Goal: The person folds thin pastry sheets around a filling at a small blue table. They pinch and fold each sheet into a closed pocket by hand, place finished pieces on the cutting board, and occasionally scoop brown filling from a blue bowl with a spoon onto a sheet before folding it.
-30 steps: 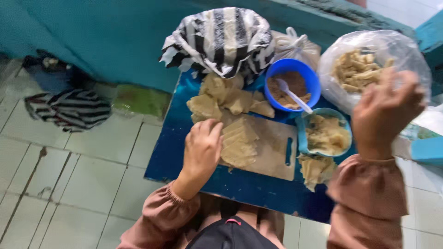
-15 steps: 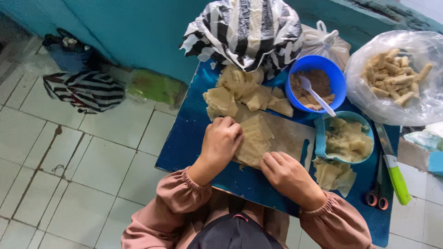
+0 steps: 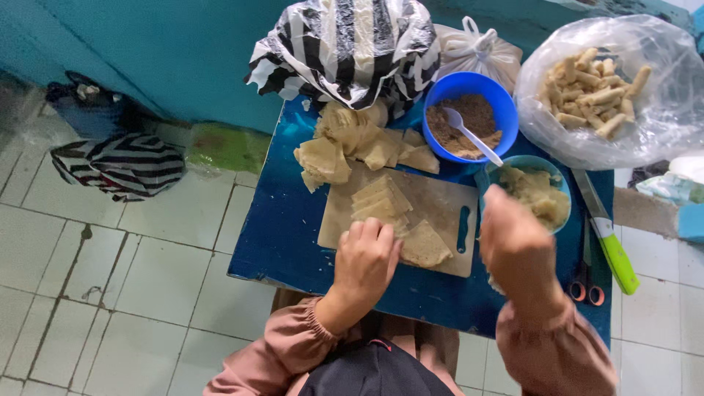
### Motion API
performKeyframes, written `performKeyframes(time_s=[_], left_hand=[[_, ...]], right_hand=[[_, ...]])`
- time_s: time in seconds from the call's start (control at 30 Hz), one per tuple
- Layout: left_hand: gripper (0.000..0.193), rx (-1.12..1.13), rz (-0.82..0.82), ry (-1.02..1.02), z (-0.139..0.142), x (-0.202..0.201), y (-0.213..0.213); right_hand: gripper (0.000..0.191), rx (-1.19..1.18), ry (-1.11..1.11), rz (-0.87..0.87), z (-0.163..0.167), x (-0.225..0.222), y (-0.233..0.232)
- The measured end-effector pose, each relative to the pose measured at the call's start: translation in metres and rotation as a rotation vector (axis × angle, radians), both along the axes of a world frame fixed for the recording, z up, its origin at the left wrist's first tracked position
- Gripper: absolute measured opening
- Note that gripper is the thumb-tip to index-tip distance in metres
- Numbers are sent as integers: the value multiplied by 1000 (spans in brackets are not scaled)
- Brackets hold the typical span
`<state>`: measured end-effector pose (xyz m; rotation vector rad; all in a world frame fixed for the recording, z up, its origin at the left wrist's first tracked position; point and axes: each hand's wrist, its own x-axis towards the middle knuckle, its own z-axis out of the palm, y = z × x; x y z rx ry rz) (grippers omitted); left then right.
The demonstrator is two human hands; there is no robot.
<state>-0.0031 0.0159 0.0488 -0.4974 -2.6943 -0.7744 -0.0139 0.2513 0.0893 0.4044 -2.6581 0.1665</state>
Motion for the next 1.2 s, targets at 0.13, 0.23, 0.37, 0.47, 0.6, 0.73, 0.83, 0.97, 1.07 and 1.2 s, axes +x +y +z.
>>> performKeyframes(time_s=[0.13, 0.23, 0.37, 0.47, 0.6, 0.73, 0.83, 0.97, 1.07, 1.2], left_hand=[[22, -47, -10, -59, -6, -1, 11], [18, -51, -29, -37, -11, -1, 15], [9, -89, -81, -32, -18, 0, 18], [11, -65, -91, -33, -20, -1, 23], [15, 45, -95, -40, -19, 0, 28], [14, 0, -33, -56, -19, -1, 23], [9, -38, -32, -70, -22, -1, 21], [9, -19, -56, -63, -23, -2, 23], [9, 81, -79, -47, -22, -2, 24], [6, 143, -52, -150, -20, -5, 22]], right_hand=[[32, -117, -33, -211, -1, -59, 11], [27, -317, -272, -231, -2, -83, 9], [13, -563, -104, -100, -7, -94, 2], [13, -728, -84, -129, -13, -111, -4], [17, -943, -153, -151, -17, -132, -3], [20, -1120, -165, -106, -20, -139, 8], [21, -1203, -138, -100, -21, -135, 18], [21, -1324, -157, -131, -15, -122, 31], [21, -1433, -196, -158, -8, -101, 38], [22, -1529, -259, -159, -3, -59, 45]])
